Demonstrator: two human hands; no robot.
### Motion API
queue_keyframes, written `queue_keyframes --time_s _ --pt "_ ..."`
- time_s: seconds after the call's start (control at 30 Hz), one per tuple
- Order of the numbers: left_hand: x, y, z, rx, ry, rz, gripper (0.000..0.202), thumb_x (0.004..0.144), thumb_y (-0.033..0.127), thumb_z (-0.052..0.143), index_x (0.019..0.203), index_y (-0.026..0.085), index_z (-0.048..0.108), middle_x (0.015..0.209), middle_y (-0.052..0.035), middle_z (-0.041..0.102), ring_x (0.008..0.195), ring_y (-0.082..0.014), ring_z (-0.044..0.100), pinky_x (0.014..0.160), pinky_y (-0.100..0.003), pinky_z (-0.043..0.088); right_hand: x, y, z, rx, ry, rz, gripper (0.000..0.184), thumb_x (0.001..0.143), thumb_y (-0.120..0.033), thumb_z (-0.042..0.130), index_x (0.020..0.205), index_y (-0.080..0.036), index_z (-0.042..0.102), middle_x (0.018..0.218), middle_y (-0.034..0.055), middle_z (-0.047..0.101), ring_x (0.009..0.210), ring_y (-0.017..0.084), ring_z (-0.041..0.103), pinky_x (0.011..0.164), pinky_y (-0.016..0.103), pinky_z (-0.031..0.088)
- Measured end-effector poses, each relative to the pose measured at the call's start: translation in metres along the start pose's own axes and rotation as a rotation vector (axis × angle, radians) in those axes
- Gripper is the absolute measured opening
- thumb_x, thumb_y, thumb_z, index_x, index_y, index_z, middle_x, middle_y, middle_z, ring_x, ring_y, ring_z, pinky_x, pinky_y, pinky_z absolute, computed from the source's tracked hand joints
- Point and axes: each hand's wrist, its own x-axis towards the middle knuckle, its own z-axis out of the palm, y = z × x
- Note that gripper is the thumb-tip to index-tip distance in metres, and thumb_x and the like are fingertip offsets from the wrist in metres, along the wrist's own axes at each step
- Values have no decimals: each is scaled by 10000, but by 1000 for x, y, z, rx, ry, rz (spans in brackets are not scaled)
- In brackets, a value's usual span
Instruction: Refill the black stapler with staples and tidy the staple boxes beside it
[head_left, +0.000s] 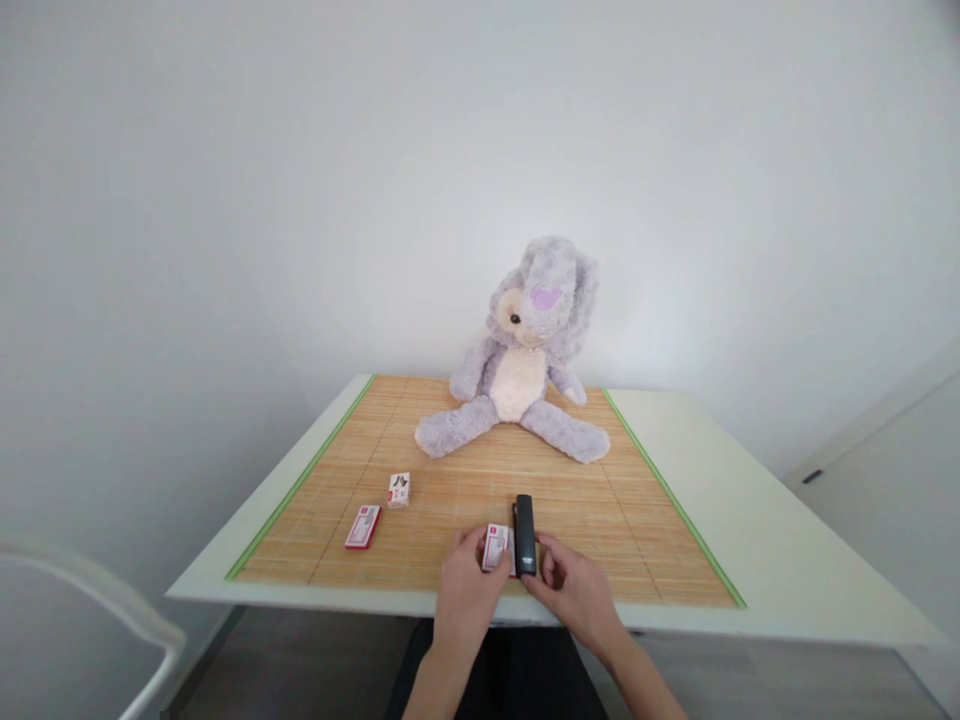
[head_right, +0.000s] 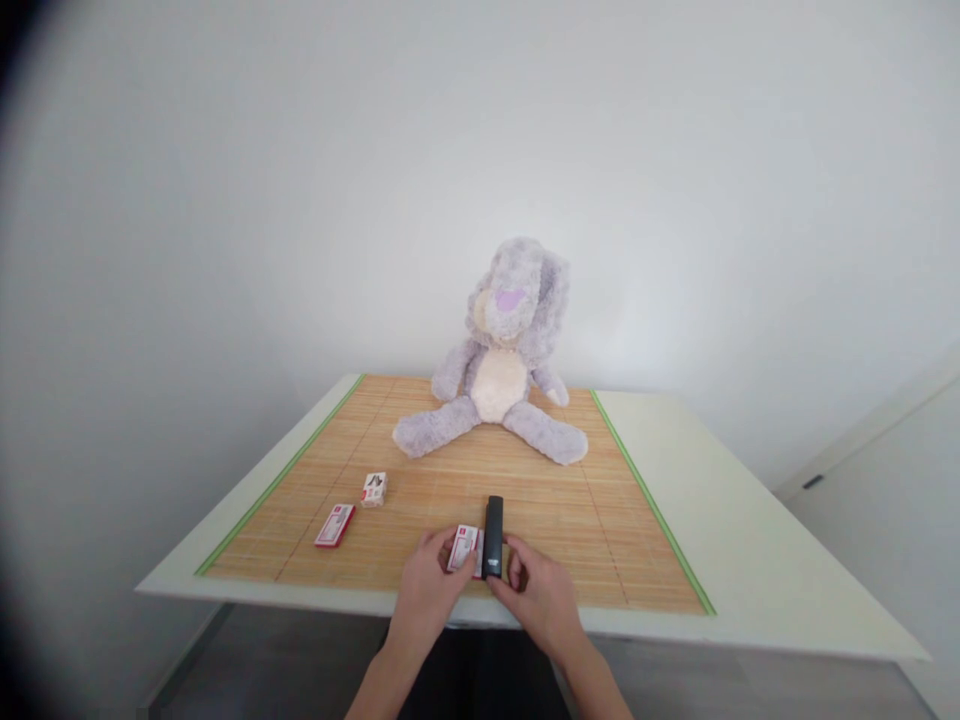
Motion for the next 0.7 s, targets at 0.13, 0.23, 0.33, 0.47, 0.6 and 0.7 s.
queue_keyframes --time_s 0.13,0.23,0.33,0.47,0.6,0.7 --pt "-1 1 1 -37 -4 17 373 946 418 550 1224 220 701 1075 -75 692 946 -205 663 892 -340 516 1 2 2 2 5 3 498 834 -420 704 1310 -289 644 689 -66 643 643 152 624 625 268 405" --pt "-1 3 3 -48 -24 14 342 945 382 549 1192 216 719 1037 -72 697 923 -200 661 876 -333 516 1 2 3 -7 10 4 494 829 -414 706 1303 -285 650 685 -64 644 650 155 629 629 272 409" --pt "-1 3 7 -52 -19 4 329 933 361 565 1173 206 728 1020 -73 696 900 -195 659 867 -332 516 1 1 2 -10 8 3 498 829 -414 705 1306 -281 651 680 -62 644 640 153 623 629 272 408" --pt "1 -1 11 -57 -11 1 344 938 370 561 1191 202 723 1041 -76 695 923 -195 660 885 -334 515 0 -2 -1 4 9 -16 485 836 -409 705 1304 -291 649 672 -69 631 629 147 616 622 266 406" --pt "1 -3 12 -42 0 7 350 952 377 537 1197 211 722 1047 -76 698 931 -197 662 890 -339 519 -1 -1 0 12 12 -18 483 833 -410 712 1298 -290 656 672 -69 626 624 145 611 624 262 414" --pt "-1 0 13 -52 5 11 362 953 381 523 1202 208 722 1032 -78 701 921 -201 666 879 -342 523 0 1 1 10 10 -10 490 831 -425 716 1300 -291 661 674 -65 626 623 145 606 625 261 416"
